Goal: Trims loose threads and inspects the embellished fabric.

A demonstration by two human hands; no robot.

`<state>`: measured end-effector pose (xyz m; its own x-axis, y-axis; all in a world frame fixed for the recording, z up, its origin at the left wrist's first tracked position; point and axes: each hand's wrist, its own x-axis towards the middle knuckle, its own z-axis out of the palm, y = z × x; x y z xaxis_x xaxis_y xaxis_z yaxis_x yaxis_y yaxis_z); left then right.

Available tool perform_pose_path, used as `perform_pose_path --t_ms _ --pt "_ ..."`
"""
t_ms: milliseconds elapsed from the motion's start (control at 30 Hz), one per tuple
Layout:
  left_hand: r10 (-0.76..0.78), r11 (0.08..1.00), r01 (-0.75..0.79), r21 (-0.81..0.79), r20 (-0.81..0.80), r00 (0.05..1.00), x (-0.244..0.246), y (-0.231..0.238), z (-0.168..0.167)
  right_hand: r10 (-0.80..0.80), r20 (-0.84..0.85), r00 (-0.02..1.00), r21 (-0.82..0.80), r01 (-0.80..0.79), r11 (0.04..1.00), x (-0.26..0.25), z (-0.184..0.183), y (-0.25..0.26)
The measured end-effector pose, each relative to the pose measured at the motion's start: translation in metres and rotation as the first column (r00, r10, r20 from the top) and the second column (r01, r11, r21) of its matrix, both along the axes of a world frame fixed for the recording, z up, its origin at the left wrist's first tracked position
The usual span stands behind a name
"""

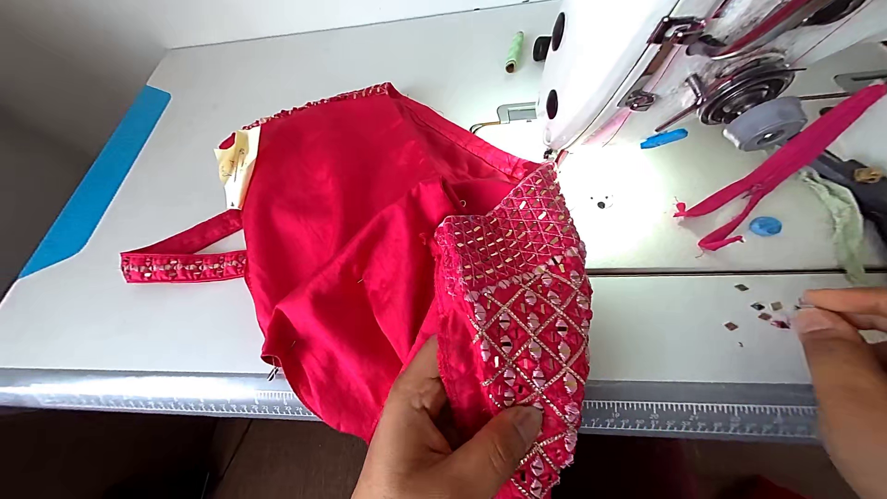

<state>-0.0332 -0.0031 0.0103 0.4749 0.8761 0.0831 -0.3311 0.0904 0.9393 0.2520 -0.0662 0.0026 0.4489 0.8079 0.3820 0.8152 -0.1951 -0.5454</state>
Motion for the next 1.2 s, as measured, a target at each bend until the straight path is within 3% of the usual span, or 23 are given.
perform_pose_path --t_ms 100,267,367,400,467,533,633,833,900,967,1067,1200 --pt "-0.023 1.000 0.023 -0.016 -0.002 1.000 0.000 -0.001 0.001 0.247 -0.313 0.917 0.022 -0.254 0.967 -0.014 0.013 -0.004" --pt "-0.034 0.999 0.034 -0.023 0.001 0.999 -0.002 -0.001 0.001 0.512 -0.657 0.553 0.149 -0.570 0.808 -0.042 0.027 -0.005" --pt "-0.038 0.999 0.037 -0.025 -0.005 0.999 -0.002 -0.002 0.002 0.610 -0.663 0.434 0.225 -0.662 0.715 -0.065 0.034 -0.006" --pt "-0.038 0.999 0.038 -0.027 -0.004 0.999 -0.002 -0.002 0.002 0.649 -0.617 0.445 0.235 -0.683 0.692 -0.074 0.034 -0.006" --pt "-0.032 0.999 0.032 -0.034 -0.006 0.999 -0.002 -0.001 0.004 0.697 -0.439 0.567 0.143 -0.722 0.677 -0.087 0.032 -0.004" --pt "0.004 1.000 -0.005 -0.024 -0.018 1.000 -0.001 -0.001 0.006 0.695 -0.213 0.687 0.024 -0.707 0.707 -0.096 0.026 -0.002" --pt "0.099 0.994 -0.095 0.054 -0.076 0.992 0.003 -0.002 0.008 0.703 -0.095 0.705 0.013 -0.705 0.709 -0.100 0.020 0.000" --pt "0.308 0.939 -0.262 0.221 -0.211 0.927 0.011 0.000 0.005 0.734 -0.124 0.668 -0.037 -0.742 0.669 -0.098 0.019 -0.001" --pt "0.322 0.931 -0.263 0.252 -0.232 0.918 0.011 0.000 0.004 0.702 -0.251 0.667 0.042 -0.717 0.696 -0.091 0.020 -0.002" --pt "0.297 0.941 -0.251 0.226 -0.203 0.933 0.010 0.000 0.004 0.649 -0.465 0.602 0.175 -0.656 0.734 -0.077 0.023 -0.005" --pt "0.264 0.955 -0.235 0.179 -0.160 0.951 0.007 0.001 0.003 0.571 -0.730 0.375 0.340 -0.526 0.780 -0.060 0.029 -0.005" --pt "0.227 0.969 -0.212 0.129 -0.119 0.966 0.007 0.002 0.002 0.523 -0.840 0.141 0.400 -0.490 0.774 -0.056 0.030 -0.004"
